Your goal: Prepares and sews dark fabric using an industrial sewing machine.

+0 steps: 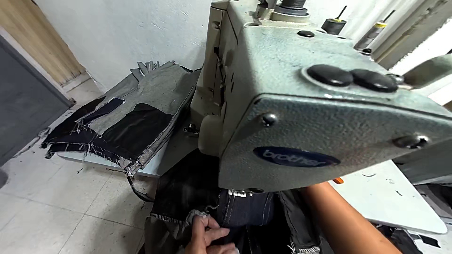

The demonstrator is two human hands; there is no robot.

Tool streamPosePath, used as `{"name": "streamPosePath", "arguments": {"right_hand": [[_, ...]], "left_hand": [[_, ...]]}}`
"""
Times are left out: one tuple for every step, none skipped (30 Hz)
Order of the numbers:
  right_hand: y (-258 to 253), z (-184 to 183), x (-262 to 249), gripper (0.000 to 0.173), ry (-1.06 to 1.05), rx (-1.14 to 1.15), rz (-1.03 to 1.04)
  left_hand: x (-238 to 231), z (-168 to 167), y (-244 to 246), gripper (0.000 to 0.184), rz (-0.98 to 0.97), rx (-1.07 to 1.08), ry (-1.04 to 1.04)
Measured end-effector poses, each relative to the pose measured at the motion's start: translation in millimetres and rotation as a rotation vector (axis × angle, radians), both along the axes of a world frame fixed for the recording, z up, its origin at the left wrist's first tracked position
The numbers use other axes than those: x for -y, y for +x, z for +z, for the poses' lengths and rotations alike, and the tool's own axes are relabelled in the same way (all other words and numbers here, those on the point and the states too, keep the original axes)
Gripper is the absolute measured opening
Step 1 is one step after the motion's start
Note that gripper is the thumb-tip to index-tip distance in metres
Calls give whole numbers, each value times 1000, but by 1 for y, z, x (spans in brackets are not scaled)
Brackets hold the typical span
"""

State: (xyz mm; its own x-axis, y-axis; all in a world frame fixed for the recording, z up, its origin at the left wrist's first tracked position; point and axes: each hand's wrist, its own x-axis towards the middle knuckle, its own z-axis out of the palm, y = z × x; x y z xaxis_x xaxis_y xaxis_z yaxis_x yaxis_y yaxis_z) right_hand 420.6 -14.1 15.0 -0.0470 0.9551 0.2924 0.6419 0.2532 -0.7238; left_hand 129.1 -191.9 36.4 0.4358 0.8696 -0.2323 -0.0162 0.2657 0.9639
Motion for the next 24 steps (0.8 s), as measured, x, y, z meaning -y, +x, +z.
{"name": "streamPosePath", "arguments": {"right_hand": [[-3,-1,-2,17,-90,-113,-79],[-4,-2,-3,17,-119,-197,-110],[-2,-1,-2,20,-115,-243,-96],[0,0,-2,20,-123,-254,-70],[2,2,-3,21,-155,-262,-43],[4,6,-6,22,-225,-284,-20],[4,9,-10,22,-304,-325,-9],[3,13,-16,21,-388,-415,-10],[3,13,-18,17,-423,-485,22],[6,12,-16,14,-410,-547,127],[12,12,-9,15,-364,-576,277],[15,13,-1,16,-299,-561,383],[15,19,11,16,-249,-519,415],[14,29,29,19,-238,-460,363],[9,42,53,17,-265,-378,241],[7,43,76,16,-249,-315,126],[5,34,97,15,-176,-325,64],[-1,19,114,8,-95,-382,39],[-10,3,130,4,-39,-463,18],[-21,-8,143,8,-10,-560,-9],[-32,-14,154,15,7,-651,-59],[-41,-18,159,20,30,-718,-120],[-45,-21,159,22,65,-755,-177],[-44,-23,156,24,96,-769,-214]], "left_hand": [[-1,-2,5,40,91,49,-46],[-4,-3,11,37,175,89,-96],[-8,-2,16,34,240,121,-144],[-11,-2,22,33,296,143,-179],[-14,-1,27,35,333,156,-203],[-17,1,32,38,355,162,-220],[-20,2,37,42,374,161,-231],[-22,3,41,44,392,157,-236],[-23,4,44,45,404,155,-240],[-24,4,45,45,412,153,-234],[-24,4,46,45,414,147,-219],[-23,3,46,43,407,132,-187],[-20,1,43,39,381,102,-130],[-17,-1,37,35,334,44,-15],[-14,-6,27,28,274,-59,198],[-15,-13,13,21,230,-213,503],[-25,-22,-3,16,206,-374,839],[-43,-32,-21,19,192,-506,1131],[-65,-42,-36,26,187,-598,1345],[-86,-44,-45,29,165,-662,1484],[-102,-42,-49,28,138,-714,1576],[-114,-35,-48,27,112,-757,1649],[-121,-28,-43,25,91,-773,1703],[-123,-20,-35,21,75,-784,1731]]}}
